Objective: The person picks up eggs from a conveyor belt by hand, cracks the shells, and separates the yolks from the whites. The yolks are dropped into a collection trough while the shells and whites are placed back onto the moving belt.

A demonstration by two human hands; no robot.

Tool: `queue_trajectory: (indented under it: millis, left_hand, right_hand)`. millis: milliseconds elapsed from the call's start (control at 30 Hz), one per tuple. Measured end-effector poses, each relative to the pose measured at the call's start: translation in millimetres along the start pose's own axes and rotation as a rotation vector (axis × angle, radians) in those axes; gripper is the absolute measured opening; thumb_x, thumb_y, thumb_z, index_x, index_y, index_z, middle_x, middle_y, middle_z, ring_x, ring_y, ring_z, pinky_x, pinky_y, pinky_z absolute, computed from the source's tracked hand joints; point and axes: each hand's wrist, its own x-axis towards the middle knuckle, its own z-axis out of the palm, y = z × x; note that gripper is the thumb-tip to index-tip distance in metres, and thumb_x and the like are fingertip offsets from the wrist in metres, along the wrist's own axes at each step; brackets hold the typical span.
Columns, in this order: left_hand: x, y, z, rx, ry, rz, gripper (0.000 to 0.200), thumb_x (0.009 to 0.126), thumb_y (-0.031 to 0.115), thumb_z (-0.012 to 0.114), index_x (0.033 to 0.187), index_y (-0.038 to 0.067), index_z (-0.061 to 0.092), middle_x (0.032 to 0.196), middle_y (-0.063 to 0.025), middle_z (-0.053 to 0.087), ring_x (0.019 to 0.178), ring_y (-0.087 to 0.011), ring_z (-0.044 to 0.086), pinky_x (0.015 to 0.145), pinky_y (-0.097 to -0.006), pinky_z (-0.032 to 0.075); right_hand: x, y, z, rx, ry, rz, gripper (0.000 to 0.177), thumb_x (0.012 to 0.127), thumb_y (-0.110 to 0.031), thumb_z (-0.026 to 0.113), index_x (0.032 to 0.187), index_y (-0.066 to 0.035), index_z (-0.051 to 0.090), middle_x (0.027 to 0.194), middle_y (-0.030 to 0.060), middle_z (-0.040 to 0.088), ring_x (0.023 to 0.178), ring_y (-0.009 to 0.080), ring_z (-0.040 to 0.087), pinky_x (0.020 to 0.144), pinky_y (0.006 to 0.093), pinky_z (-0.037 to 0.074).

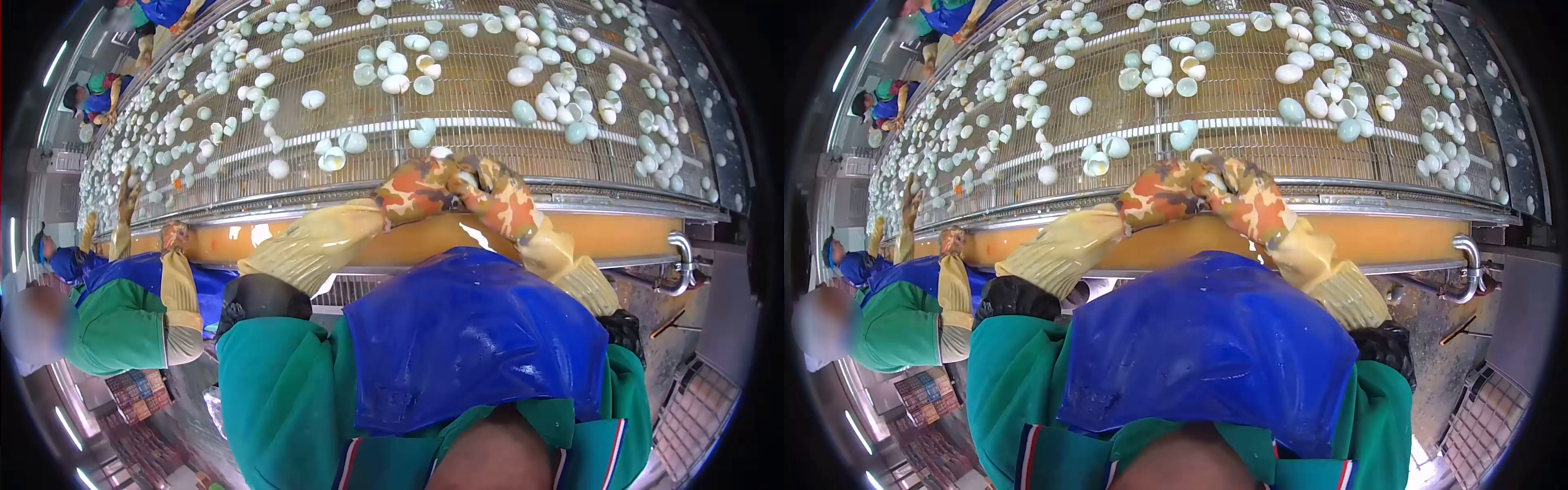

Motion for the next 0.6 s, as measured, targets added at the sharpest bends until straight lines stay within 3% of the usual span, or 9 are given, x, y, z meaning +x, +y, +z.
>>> queue_trajectory:
  millis: [67, 167, 200, 300, 367, 433, 500, 533, 600]
  left_hand:
    - [3, -17, 7, 0.218, -0.049, 0.046, 0.038, 0.093, 0.009, 0.046, 0.130, 0.002, 0.040, 0.127, -0.0135, 0.048, 0.112, -0.0210, 0.050, 0.093, -0.0317, 0.043]
    - [0, -33, 24, 0.554, -0.110, 0.117, 0.035, 0.092, 0.015, 0.047, 0.126, 0.004, 0.046, 0.124, -0.0135, 0.050, 0.104, -0.0197, 0.054, 0.085, -0.0308, 0.047]
    - [-2, -29, 26, 0.684, -0.104, 0.159, 0.033, 0.091, 0.019, 0.050, 0.122, 0.007, 0.051, 0.120, -0.0131, 0.052, 0.095, -0.0179, 0.059, 0.077, -0.0291, 0.051]
    - [-5, 35, 25, 0.329, -0.145, -0.312, 0.023, 0.087, 0.027, 0.052, 0.095, 0.006, 0.059, 0.088, -0.0089, 0.061, 0.066, -0.0177, 0.059, 0.058, -0.0306, 0.049]
    - [5, 26, 22, 0.298, -0.063, -0.219, 0.022, 0.086, 0.027, 0.055, 0.093, 0.007, 0.062, 0.080, -0.0058, 0.062, 0.053, -0.0141, 0.056, 0.048, -0.0269, 0.046]
    - [16, 31, 15, 0.164, 0.016, -0.302, 0.025, 0.082, 0.026, 0.060, 0.099, 0.008, 0.063, 0.080, -0.0068, 0.061, 0.056, -0.0112, 0.058, 0.047, -0.0241, 0.045]
    - [35, 3, -9, -0.127, 0.167, -0.105, 0.033, 0.080, 0.030, 0.062, 0.108, 0.011, 0.060, 0.095, -0.0085, 0.060, 0.063, -0.0162, 0.060, 0.050, -0.0270, 0.048]
    - [65, -37, -49, -1.054, 0.203, -0.344, 0.028, 0.084, 0.028, 0.056, 0.108, 0.012, 0.060, 0.093, -0.0069, 0.062, 0.073, -0.0181, 0.059, 0.065, -0.0315, 0.049]
    - [82, -105, -84, -1.972, -0.047, -0.372, 0.028, 0.087, 0.027, 0.051, 0.112, 0.013, 0.057, 0.098, -0.0069, 0.061, 0.091, -0.0212, 0.056, 0.085, -0.0363, 0.046]
  right_hand:
    - [-17, 32, -7, -0.355, -0.044, -0.218, 0.027, 0.084, -0.006, 0.051, 0.110, -0.005, 0.058, 0.096, 0.0105, 0.062, 0.086, 0.0226, 0.060, 0.075, 0.0316, 0.047]
    - [-42, 36, -29, -0.427, -0.117, -0.227, 0.027, 0.087, -0.005, 0.050, 0.113, -0.005, 0.057, 0.096, 0.0096, 0.062, 0.076, 0.0202, 0.060, 0.067, 0.0295, 0.049]
    - [-49, 28, -40, -0.278, -0.121, -0.050, 0.026, 0.088, -0.006, 0.050, 0.113, -0.005, 0.058, 0.094, 0.0076, 0.062, 0.072, 0.0163, 0.058, 0.063, 0.0276, 0.048]
    - [-68, 57, -60, -0.173, -0.077, 0.058, 0.027, 0.085, -0.008, 0.053, 0.111, -0.005, 0.060, 0.097, 0.0068, 0.063, 0.076, 0.0136, 0.058, 0.066, 0.0270, 0.047]
    - [-80, 70, -78, -0.086, 0.014, 0.367, 0.031, 0.080, -0.011, 0.059, 0.110, -0.003, 0.060, 0.106, 0.0091, 0.064, 0.089, 0.0172, 0.060, 0.077, 0.0311, 0.048]
    - [-78, 56, -90, -0.002, -0.081, 0.334, 0.026, 0.083, -0.010, 0.054, 0.108, -0.006, 0.062, 0.097, 0.0066, 0.065, 0.075, 0.0121, 0.059, 0.066, 0.0284, 0.048]
    - [-79, 45, -105, 0.049, -0.151, 0.330, 0.025, 0.085, -0.009, 0.052, 0.107, -0.007, 0.062, 0.093, 0.0059, 0.065, 0.069, 0.0104, 0.058, 0.062, 0.0281, 0.049]
    - [-81, 41, -114, 0.054, -0.174, 0.344, 0.025, 0.085, -0.010, 0.053, 0.107, -0.007, 0.063, 0.093, 0.0064, 0.065, 0.070, 0.0113, 0.058, 0.064, 0.0292, 0.049]
    - [-88, 71, -126, -0.276, -0.093, 0.108, 0.025, 0.083, -0.014, 0.058, 0.106, -0.008, 0.064, 0.094, 0.0077, 0.066, 0.074, 0.0148, 0.060, 0.069, 0.0303, 0.049]
